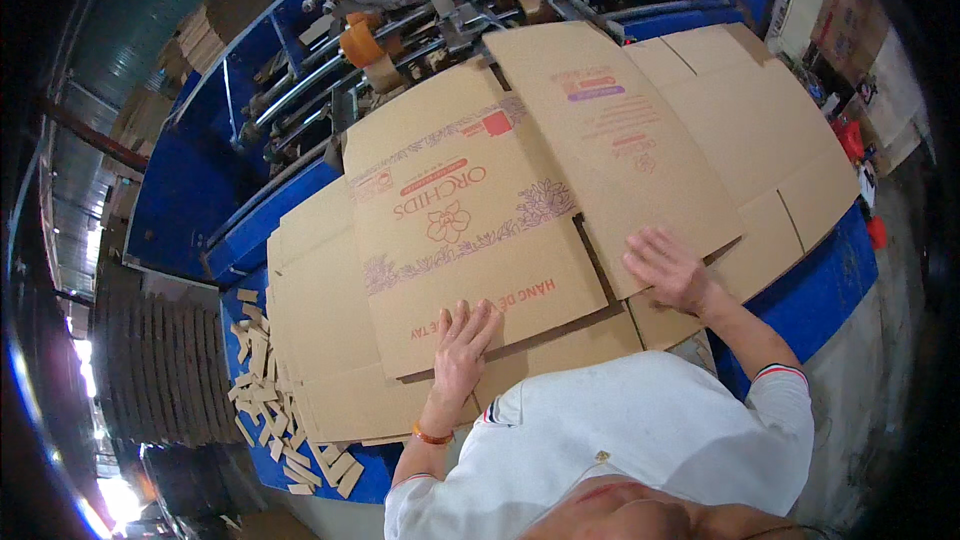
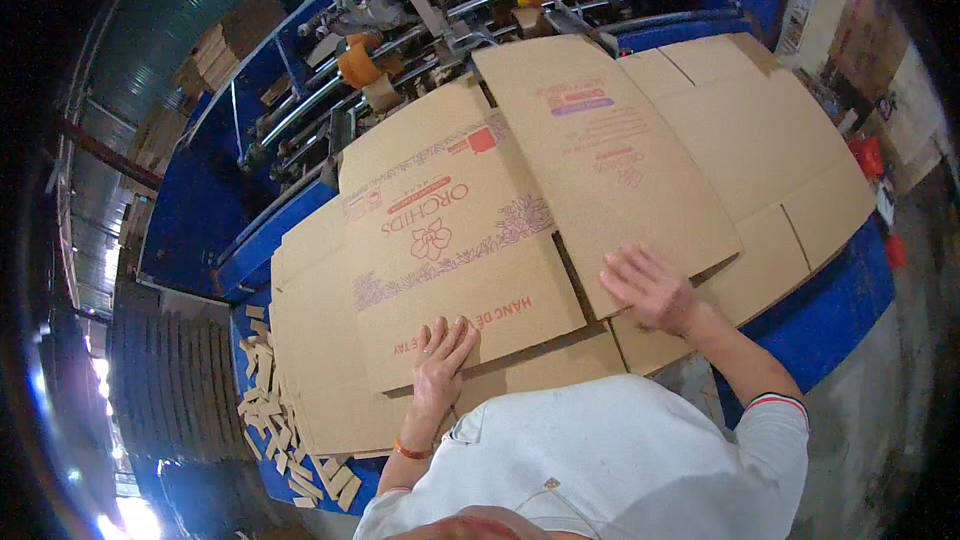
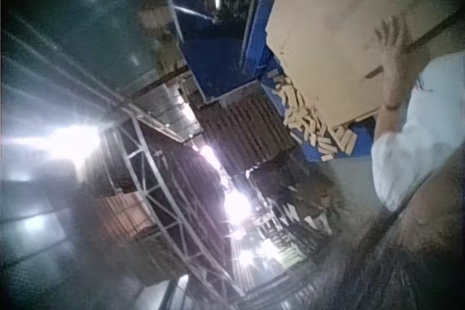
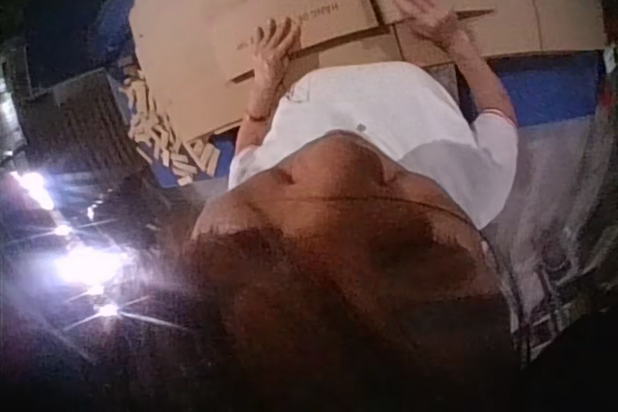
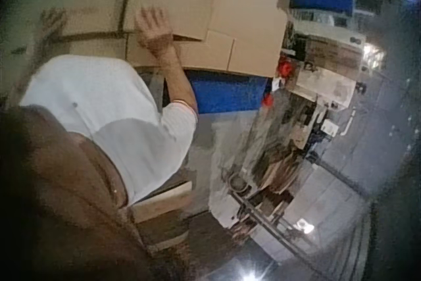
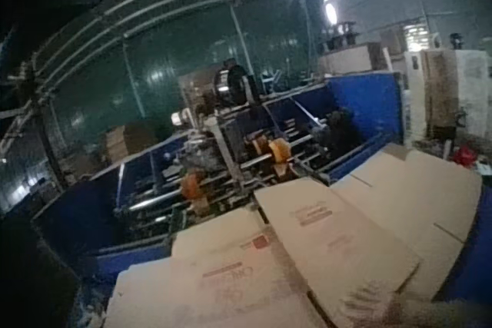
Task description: The person repeatedly picks up flat cardboard sheets, folds them along pre-scored lines into box shapes, and stacks them on a blue conveyor surface. The process is continuous and repetitive throughout the clip.
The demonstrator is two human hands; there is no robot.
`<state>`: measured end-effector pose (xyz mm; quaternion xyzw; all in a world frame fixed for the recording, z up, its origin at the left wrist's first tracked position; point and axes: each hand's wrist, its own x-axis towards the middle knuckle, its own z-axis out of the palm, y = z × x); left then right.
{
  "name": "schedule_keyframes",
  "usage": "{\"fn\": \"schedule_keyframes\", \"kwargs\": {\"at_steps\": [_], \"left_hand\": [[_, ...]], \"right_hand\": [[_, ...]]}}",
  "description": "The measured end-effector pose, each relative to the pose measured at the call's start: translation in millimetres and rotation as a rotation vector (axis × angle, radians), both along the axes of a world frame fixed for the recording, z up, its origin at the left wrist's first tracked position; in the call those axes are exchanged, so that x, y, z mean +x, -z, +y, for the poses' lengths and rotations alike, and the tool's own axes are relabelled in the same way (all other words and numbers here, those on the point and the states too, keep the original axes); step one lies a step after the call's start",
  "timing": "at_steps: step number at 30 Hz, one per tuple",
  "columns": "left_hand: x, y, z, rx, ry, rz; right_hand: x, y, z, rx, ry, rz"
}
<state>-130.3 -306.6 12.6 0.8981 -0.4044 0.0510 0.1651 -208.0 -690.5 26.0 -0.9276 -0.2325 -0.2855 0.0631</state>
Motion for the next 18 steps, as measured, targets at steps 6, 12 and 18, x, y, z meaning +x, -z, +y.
{"fn": "schedule_keyframes", "kwargs": {"at_steps": [6, 12, 18], "left_hand": [[9.1, -3.9, 3.8, 0.052, 0.015, 0.000], [30.8, 7.0, 11.4, 0.045, 0.043, -0.064], [53.3, 43.9, 18.6, 0.091, 0.046, -0.178]], "right_hand": [[9.3, 11.2, 15.3, -0.136, -0.055, 0.152], [22.0, 31.4, 14.9, -0.176, -0.064, 0.038], [40.9, 76.0, 19.1, -0.142, -0.074, -0.048]]}}
